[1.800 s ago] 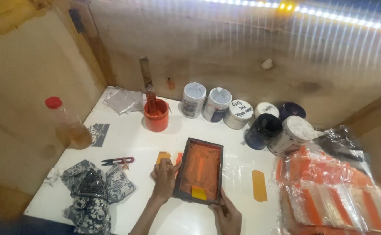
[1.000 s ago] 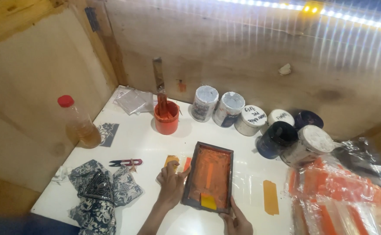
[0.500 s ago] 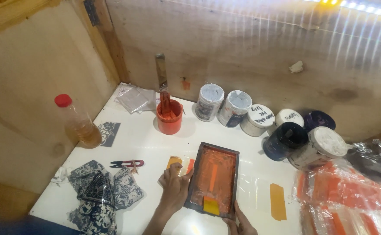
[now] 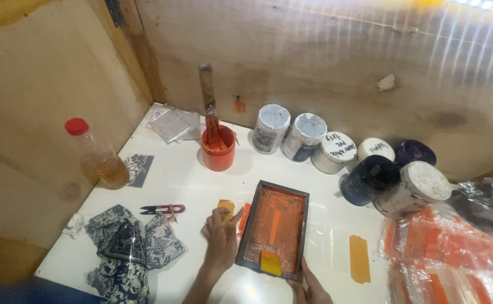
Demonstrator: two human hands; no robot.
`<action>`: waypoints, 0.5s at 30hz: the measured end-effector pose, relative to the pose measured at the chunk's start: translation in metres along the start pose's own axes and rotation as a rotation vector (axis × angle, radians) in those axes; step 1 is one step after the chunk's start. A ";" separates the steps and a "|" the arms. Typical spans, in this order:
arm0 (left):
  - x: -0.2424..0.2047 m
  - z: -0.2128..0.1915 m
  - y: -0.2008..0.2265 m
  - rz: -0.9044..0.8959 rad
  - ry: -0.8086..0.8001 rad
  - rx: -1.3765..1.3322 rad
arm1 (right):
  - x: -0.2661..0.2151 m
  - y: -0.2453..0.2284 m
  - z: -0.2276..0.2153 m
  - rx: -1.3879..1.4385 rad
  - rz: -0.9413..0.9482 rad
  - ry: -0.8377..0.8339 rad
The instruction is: The person uses a yellow sponge to apply orange paint from a rectangular tray onto several small, clear plastic strips laid out on a white table. After applying the paint, the person uses a patterned cloth to wipe the table surface.
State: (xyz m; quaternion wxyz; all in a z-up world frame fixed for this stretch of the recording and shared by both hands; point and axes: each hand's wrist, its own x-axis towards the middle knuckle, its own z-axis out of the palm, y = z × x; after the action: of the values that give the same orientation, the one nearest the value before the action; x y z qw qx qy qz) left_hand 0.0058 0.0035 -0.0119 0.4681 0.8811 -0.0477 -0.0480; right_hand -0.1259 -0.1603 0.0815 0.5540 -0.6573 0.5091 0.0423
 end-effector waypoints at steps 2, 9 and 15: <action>0.001 -0.004 -0.002 -0.009 0.052 0.044 | -0.001 -0.003 -0.002 -0.031 0.017 -0.012; -0.001 0.000 -0.022 0.166 0.137 0.421 | 0.000 -0.001 -0.005 -0.065 -0.005 -0.077; -0.002 -0.005 -0.016 0.152 0.026 0.545 | 0.042 0.012 -0.004 -0.645 -0.003 -0.201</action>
State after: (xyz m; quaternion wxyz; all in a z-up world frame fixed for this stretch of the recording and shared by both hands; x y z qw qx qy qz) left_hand 0.0050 0.0173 -0.0225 0.2167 0.9689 -0.1186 0.0131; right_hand -0.1163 -0.1880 0.0493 0.3651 -0.7919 0.4115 0.2651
